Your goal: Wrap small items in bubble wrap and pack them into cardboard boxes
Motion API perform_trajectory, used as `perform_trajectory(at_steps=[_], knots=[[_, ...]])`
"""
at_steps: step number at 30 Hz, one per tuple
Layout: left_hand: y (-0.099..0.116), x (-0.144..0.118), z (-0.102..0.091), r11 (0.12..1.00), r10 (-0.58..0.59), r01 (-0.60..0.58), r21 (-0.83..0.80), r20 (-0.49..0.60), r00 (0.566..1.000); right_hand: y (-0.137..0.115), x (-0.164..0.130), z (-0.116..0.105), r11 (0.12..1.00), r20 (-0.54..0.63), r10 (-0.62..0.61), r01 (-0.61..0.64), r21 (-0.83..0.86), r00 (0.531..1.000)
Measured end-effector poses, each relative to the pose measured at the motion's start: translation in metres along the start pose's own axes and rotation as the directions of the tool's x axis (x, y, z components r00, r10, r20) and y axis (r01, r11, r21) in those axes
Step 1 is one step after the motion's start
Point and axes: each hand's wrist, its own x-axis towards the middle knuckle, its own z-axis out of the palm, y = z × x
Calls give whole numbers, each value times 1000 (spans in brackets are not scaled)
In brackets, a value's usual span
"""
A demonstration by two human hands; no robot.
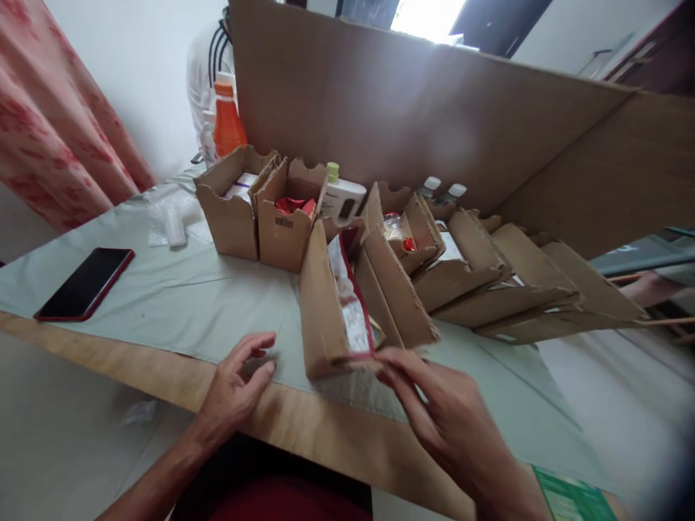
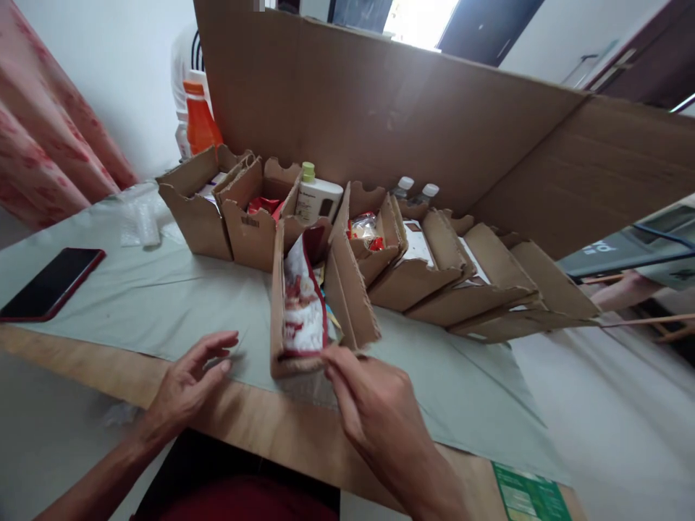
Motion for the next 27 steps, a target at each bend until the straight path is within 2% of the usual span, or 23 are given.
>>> perform_trajectory(at_steps=[2,4,5,7,8,9,12,14,17,18,22,25,27], knots=[[4,6,-1,1000,-27,27,7,-19,999,14,-36,-22,997,-14,-28,29,72,1000],[7,8,4,1000,-26,26,10,7,1000,34,-65,-38,994,-126,84,-75,80,988],[9,8,8,1000,-14,13,16,34,999,43,-78,-42,979,-213,196,-177,105,957],[11,6,20,999,32,-36,34,108,994,59,-103,-42,900,-331,424,-352,257,843],[12,4,25,997,54,-61,43,149,987,65,-114,-38,855,-335,497,-386,347,800],[13,2,31,996,66,-76,49,181,981,68,-123,-32,819,-308,536,-397,414,786],[14,-6,41,997,23,-38,64,216,976,70,-140,-3,805,-185,535,-431,409,824],[16,-9,42,996,-26,8,87,207,978,68,-137,15,803,-89,542,-484,347,836],[21,-1,44,993,-52,31,113,182,982,70,-113,30,795,45,519,-501,342,853],[23,7,47,993,-50,30,114,177,983,75,-102,32,796,40,513,-493,351,858],[27,56,66,998,10,-23,67,203,979,105,-60,33,815,-103,512,-445,372,853],[21,90,83,999,54,-51,-19,239,969,124,-45,45,752,-138,596,-490,441,791],[13,100,91,998,44,-33,-48,245,969,129,-44,56,700,-131,648,-519,491,750]])
